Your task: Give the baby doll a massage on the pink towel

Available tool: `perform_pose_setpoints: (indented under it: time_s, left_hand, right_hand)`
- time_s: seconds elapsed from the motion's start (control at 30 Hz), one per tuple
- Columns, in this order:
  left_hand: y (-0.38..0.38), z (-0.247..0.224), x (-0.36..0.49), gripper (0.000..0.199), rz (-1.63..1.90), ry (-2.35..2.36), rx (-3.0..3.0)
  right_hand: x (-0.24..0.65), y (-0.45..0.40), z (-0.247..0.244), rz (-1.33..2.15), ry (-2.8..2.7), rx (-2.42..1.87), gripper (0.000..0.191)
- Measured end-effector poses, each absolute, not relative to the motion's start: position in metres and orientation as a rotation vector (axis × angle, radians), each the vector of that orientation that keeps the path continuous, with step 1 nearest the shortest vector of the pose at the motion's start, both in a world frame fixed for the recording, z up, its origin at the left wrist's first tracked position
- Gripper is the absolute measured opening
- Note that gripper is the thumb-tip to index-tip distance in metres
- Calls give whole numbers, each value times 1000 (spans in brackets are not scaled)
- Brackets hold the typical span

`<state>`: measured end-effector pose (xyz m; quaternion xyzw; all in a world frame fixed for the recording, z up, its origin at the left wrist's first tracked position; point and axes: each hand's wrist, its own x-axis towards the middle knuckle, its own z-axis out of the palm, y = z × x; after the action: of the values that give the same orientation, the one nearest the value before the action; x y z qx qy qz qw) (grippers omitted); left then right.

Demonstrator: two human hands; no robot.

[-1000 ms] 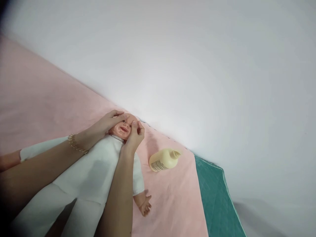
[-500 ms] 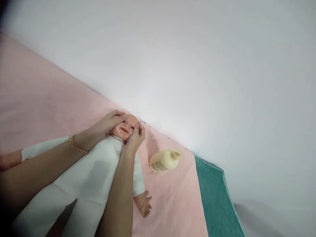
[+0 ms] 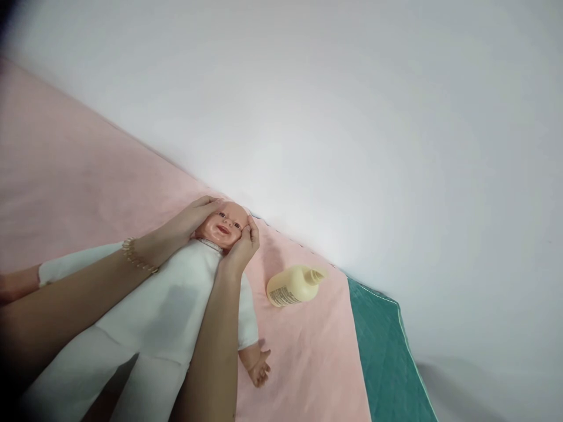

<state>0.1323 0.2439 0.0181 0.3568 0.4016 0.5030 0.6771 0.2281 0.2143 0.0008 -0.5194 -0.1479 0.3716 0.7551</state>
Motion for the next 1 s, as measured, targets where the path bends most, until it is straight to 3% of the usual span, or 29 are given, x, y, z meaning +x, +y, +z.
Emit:
perform_pose_setpoints:
  time_s: [0.23, 0.43, 0.67, 1.0]
  left_hand:
    - [244, 17, 127, 45, 1093, 930, 919]
    - [242, 25, 126, 35, 1059, 984, 887]
    - [245, 18, 129, 26, 1133, 914, 858]
    - [254, 6, 133, 36, 1150, 912, 913]
  right_hand:
    - [228, 212, 1, 780, -424, -1151, 47]
    - [232, 213, -2, 800, -426, -1187, 47]
    - [233, 215, -3, 797, -379, -1150, 35]
    - [249, 231, -33, 842, -350, -1085, 43]
